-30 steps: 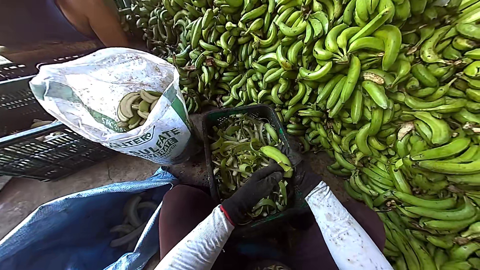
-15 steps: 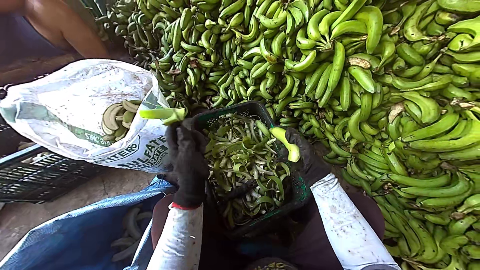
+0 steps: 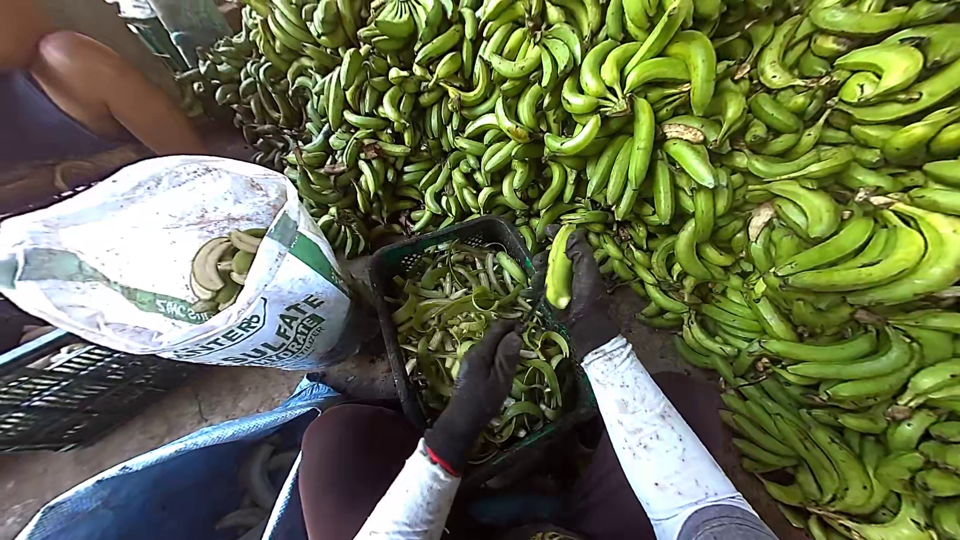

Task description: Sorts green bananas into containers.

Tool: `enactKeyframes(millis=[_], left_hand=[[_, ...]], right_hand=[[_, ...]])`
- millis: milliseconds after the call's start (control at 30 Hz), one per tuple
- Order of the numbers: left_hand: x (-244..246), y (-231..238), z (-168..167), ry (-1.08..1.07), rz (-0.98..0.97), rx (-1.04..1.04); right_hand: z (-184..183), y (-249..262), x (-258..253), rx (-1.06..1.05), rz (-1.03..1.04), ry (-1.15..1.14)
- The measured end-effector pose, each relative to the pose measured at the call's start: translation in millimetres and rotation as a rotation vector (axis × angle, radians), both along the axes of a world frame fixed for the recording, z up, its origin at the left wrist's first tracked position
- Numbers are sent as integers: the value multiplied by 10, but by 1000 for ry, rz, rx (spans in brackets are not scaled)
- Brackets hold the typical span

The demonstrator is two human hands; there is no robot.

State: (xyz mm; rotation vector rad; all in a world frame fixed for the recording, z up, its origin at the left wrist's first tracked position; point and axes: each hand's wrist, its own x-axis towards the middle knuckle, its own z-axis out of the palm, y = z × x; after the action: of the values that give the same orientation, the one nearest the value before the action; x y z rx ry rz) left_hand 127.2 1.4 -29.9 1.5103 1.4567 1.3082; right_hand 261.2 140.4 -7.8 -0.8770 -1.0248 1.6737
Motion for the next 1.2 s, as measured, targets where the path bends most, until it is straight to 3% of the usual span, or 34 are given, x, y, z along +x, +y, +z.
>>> enactKeyframes(millis=[367, 700, 867, 1067, 1200], left_hand=[[129, -12, -58, 13, 14, 9], [-18, 119, -252, 67, 57, -52], [42, 88, -257, 132, 19, -46], [-49, 174, -348, 237, 42, -45], [-142, 205, -332, 241, 26, -174]], right_hand=[[137, -213, -215, 7, -158, 45], [144, -392, -335, -231, -43, 108], [-79, -179, -180, 161, -37, 190], [-21, -312, -233, -151, 66, 348], [-169, -484, -287, -195, 75, 302]])
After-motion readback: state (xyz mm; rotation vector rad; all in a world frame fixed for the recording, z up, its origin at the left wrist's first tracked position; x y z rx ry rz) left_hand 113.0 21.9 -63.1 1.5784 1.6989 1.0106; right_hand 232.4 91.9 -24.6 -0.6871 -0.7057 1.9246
